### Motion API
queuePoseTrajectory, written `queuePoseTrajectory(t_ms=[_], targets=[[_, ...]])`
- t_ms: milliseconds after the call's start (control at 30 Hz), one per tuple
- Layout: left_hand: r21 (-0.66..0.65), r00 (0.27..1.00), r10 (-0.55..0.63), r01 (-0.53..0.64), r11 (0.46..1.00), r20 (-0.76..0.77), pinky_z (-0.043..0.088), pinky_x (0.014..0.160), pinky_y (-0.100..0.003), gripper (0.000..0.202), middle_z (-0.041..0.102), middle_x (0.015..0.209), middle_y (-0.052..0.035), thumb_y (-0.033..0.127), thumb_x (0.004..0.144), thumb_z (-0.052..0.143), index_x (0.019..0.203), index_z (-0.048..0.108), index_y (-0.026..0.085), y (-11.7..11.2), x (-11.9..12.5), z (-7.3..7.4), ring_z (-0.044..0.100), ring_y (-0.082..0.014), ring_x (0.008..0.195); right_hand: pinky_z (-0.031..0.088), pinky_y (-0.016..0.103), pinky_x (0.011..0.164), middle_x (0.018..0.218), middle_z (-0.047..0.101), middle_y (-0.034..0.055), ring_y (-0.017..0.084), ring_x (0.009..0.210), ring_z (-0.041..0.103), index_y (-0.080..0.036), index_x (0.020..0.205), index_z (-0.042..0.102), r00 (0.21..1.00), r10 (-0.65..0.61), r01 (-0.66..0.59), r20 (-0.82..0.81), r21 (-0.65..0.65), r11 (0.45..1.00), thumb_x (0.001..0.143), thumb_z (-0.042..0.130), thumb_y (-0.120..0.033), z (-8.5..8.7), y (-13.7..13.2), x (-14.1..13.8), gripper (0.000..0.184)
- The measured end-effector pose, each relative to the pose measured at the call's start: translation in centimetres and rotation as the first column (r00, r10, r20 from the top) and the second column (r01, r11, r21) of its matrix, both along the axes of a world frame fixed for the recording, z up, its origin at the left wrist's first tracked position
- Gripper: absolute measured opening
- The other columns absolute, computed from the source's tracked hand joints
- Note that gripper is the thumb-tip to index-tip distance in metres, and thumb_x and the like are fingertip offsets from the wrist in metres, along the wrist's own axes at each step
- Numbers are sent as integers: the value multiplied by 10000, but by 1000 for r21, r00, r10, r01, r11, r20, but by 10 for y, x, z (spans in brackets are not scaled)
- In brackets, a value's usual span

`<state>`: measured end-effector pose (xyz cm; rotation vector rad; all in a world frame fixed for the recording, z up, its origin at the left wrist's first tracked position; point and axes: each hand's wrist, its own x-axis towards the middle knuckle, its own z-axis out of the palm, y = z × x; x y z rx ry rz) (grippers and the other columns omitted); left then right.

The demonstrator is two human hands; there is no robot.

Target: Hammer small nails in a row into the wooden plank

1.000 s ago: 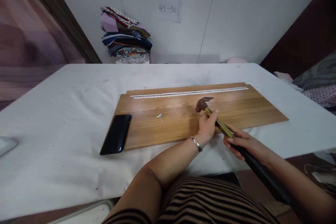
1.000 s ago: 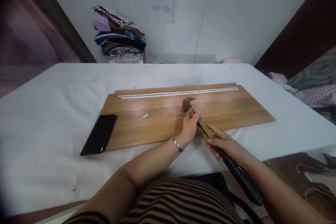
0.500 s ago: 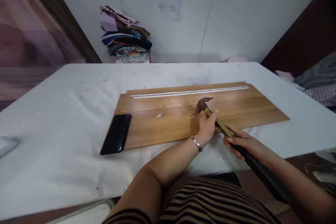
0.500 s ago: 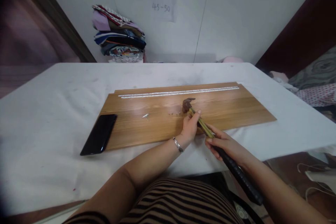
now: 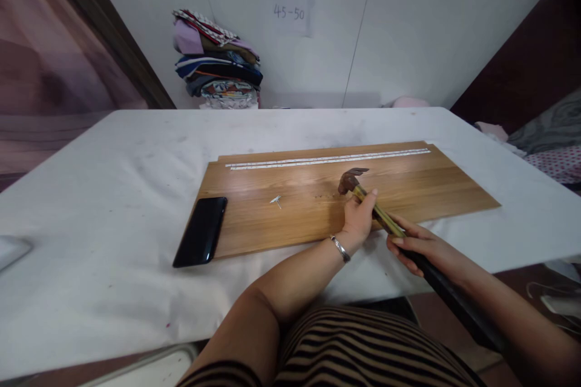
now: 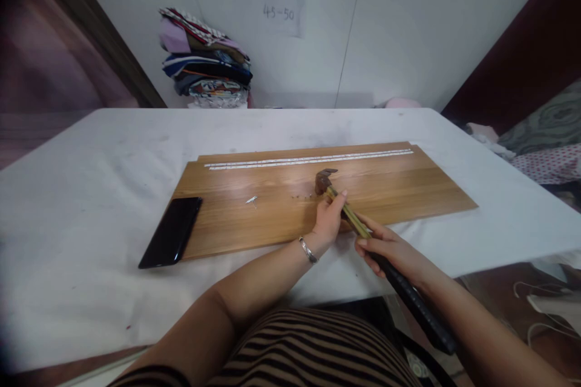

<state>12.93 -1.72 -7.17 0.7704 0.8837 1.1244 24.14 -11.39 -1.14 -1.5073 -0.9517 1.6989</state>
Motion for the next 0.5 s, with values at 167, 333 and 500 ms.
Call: queuePoseTrajectory(t_ms=[167,333,500], targets=[[-38,1000,2,-2,999,14,322,566,-236,432,435,570,53,539,699,706,611,480,181,-1,-1,0,386,-91,574,350,161,348,717,561,-37,62,418,459,-300,1519,307,1000,-2,2,2,2,1000,796,670,-329,-2,0,0,810],[-20,1000,-2,3,1000,17,341,595,-241,413,463,582,47,519,715,710,618,508,172,-1,-2,3,398,-93,587,365,169,351,726,566,-36,69,427,479,-298,1531,281,1000,3,-3,-16,3,1000,786,683,-331,-4,-1,3,847],[-30,1000,-17,17,999,11,327,580,-242,437,427,566,51,534,724,703,597,482,179,-2,-3,10,372,-92,574,463,217,407,817,620,16,147,580,612,-289,1535,279,995,46,-42,-83,48,998,782,667,-378,-6,-4,10,852]])
